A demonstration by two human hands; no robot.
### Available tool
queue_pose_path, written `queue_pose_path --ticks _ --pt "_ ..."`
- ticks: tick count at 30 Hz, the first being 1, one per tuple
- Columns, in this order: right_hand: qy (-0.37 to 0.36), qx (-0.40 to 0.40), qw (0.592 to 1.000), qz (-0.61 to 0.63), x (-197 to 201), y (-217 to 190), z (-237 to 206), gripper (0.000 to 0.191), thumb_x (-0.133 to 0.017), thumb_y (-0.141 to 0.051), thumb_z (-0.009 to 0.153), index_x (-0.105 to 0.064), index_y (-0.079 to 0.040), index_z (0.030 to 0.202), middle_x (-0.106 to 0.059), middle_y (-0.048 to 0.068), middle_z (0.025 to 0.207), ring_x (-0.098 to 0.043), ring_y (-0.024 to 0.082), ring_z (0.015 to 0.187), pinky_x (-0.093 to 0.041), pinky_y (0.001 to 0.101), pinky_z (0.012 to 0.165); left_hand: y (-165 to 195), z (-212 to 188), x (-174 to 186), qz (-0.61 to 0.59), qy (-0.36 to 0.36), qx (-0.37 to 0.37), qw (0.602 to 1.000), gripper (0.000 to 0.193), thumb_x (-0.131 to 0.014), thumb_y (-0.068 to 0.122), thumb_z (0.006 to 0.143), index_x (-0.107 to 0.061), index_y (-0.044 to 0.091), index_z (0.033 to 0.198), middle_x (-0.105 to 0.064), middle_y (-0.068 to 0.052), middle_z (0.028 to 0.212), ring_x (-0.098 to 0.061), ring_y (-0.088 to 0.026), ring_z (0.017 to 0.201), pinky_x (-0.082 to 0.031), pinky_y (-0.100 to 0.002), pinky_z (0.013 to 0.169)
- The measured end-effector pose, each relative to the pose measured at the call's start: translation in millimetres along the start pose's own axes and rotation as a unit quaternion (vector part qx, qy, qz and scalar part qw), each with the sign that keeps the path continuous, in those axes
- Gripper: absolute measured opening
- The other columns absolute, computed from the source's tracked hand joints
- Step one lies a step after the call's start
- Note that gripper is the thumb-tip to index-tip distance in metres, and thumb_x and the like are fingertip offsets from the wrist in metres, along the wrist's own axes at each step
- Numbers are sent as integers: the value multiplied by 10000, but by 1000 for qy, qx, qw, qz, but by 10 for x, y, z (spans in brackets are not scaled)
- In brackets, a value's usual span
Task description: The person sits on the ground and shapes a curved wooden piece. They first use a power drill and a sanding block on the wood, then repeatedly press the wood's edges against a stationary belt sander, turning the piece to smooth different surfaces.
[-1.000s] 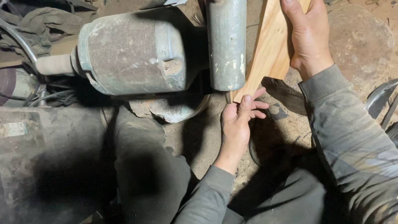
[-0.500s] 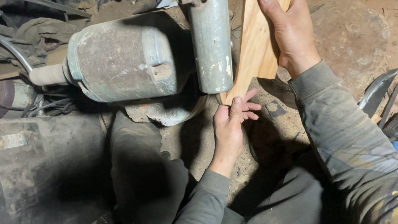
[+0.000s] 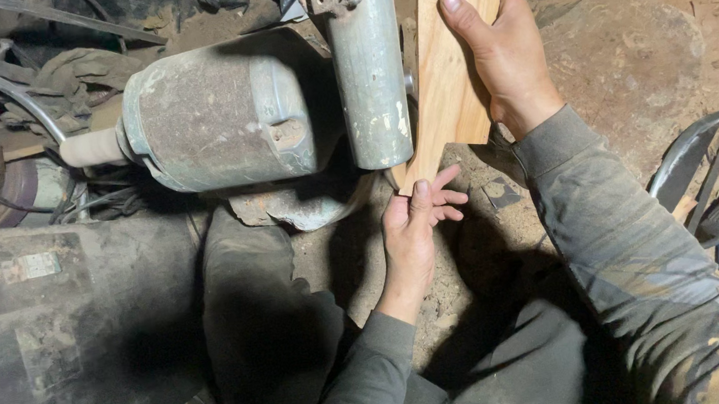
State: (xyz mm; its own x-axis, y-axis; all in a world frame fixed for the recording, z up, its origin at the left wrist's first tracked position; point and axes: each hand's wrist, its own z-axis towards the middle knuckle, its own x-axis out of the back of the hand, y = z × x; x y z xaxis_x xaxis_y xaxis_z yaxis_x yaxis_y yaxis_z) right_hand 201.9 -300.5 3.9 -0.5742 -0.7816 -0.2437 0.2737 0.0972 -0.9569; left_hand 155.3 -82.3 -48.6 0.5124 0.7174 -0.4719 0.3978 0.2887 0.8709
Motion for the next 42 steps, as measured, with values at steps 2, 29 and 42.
queue_pose_path --ticks 2,29,42 --pt "-1 6 1000 1 -10 -2 -4 543 -756 -296 1023 -473 13 1368 -667 147 1296 -680 198 1188 -580 348 1047 2 -10 4 -1 -1 0 1000 441 -457 326 1111 -575 -57 1294 -673 -257 1328 -702 -187 939 -569 -290 769" --pt "7 -31 999 40 -70 124 -243 605 -686 -347 1015 -449 30 1426 -659 134 1297 -672 189 1144 -585 345 988 7 -257 98 67 14 -14 998 419 -470 287 1102 -562 -65 1308 -704 -242 1257 -714 -208 901 -604 -319 749" --pt "4 -56 998 31 252 -37 -411 533 -706 -271 1001 -490 29 1385 -679 126 1241 -677 159 1069 -573 322 937 85 -435 -136 112 0 16 994 427 -560 309 1056 -586 -74 1245 -740 -211 1155 -729 -201 865 -623 -324 721"
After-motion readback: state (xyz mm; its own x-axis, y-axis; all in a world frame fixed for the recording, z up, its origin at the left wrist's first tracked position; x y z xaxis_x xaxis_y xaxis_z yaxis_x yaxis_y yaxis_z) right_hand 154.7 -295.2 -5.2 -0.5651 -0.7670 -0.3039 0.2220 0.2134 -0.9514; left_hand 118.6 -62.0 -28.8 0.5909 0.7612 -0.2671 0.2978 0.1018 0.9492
